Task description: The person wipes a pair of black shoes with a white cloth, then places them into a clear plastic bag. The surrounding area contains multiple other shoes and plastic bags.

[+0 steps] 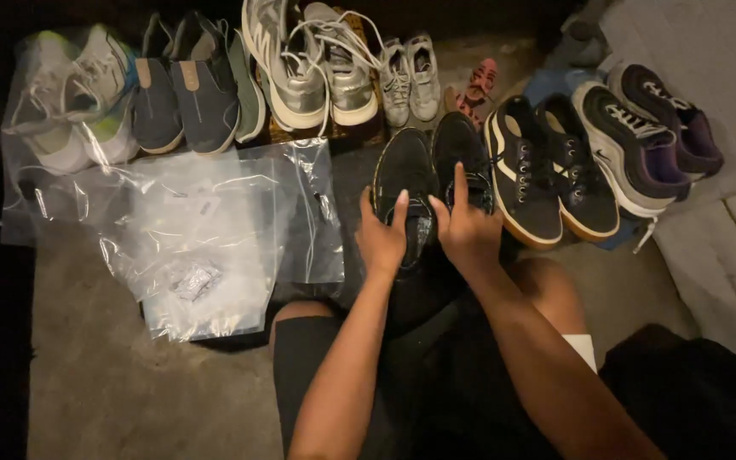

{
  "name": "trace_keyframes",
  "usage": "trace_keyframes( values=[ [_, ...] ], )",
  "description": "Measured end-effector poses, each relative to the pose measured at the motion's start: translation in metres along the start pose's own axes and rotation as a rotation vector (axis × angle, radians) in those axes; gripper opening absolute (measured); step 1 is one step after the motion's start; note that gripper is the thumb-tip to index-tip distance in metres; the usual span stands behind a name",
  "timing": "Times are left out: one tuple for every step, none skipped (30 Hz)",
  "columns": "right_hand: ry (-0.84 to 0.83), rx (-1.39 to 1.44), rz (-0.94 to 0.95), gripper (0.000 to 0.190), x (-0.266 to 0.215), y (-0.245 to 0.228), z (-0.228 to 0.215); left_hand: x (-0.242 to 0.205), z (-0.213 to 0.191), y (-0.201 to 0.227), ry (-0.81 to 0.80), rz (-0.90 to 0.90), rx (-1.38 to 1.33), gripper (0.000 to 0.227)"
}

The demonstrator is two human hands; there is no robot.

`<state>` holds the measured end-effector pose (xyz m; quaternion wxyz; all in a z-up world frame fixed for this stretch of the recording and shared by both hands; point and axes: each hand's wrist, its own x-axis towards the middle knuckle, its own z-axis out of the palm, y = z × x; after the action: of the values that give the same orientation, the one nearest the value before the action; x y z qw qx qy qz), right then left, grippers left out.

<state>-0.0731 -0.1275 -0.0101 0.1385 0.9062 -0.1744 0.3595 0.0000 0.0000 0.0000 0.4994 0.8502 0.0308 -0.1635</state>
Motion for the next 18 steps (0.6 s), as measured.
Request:
trace_keyframes(
  values=[
    [-0.003, 0.001, -0.004, 0.062, 0.007, -0.003, -0.011, 0.000, 0.002, 0.002, 0.001, -0.004, -0.002, 0.083],
    [-0.046, 0.026, -0.028, 0.059, 0.014, -0.006, -0.022, 0.000, 0.003, 0.004, -0.004, 0.010, -0.032, 0.080],
    [-0.093, 0.046, -0.048, 0.060, 0.020, -0.008, -0.034, -0.002, 0.005, 0.006, -0.015, 0.023, -0.060, 0.078],
    [-0.099, 0.044, -0.047, 0.060, 0.011, -0.006, -0.029, -0.007, 0.003, 0.005, -0.020, 0.019, -0.059, 0.078],
    [-0.139, 0.087, -0.042, 0.061, 0.008, -0.005, -0.021, -0.008, 0.001, 0.007, -0.021, 0.010, -0.070, 0.076],
    [-0.179, 0.131, -0.037, 0.062, 0.004, -0.003, -0.013, -0.009, -0.002, 0.010, -0.022, 0.001, -0.082, 0.074],
    [-0.183, 0.130, -0.036, 0.062, -0.002, 0.002, -0.008, -0.011, -0.004, 0.010, -0.025, -0.001, -0.080, 0.074],
    [-0.325, 0.210, -0.014, 0.063, -0.008, 0.007, -0.003, -0.012, -0.006, 0.010, -0.016, 0.008, -0.051, 0.077],
    [-0.465, 0.288, 0.012, 0.064, -0.014, 0.011, 0.003, -0.013, -0.008, 0.011, -0.010, 0.020, -0.020, 0.080],
    [-0.468, 0.285, 0.017, 0.064, -0.017, 0.010, -0.003, -0.014, -0.005, 0.003, -0.015, 0.020, -0.017, 0.080],
    [-0.558, 0.315, 0.033, 0.060, -0.016, 0.009, -0.007, -0.012, -0.002, -0.003, -0.017, 0.014, 0.025, 0.079],
    [-0.649, 0.345, 0.050, 0.057, -0.016, 0.008, -0.011, -0.010, 0.001, -0.010, -0.019, 0.007, 0.067, 0.078],
    [-0.652, 0.345, 0.052, 0.057, -0.014, 0.011, -0.014, -0.016, -0.004, -0.002, -0.021, 0.006, 0.069, 0.078],
    [-0.607, 0.377, 0.063, 0.050, -0.013, 0.014, -0.017, -0.022, -0.010, 0.007, -0.060, 0.010, 0.109, 0.078],
    [-0.559, 0.408, 0.074, 0.050, -0.010, 0.017, -0.019, -0.026, -0.014, 0.017, -0.099, 0.017, 0.146, 0.078],
    [-0.558, 0.407, 0.074, 0.050, -0.006, 0.017, -0.024, -0.031, -0.018, 0.023, -0.100, 0.018, 0.146, 0.078],
    [-0.339, 0.403, 0.086, 0.060, 0.000, 0.018, -0.028, -0.036, -0.020, 0.031, -0.044, 0.102, 0.146, 0.079],
    [-0.121, 0.396, 0.096, 0.071, 0.006, 0.018, -0.031, -0.040, -0.023, 0.038, 0.012, 0.184, 0.145, 0.081]
  ],
)
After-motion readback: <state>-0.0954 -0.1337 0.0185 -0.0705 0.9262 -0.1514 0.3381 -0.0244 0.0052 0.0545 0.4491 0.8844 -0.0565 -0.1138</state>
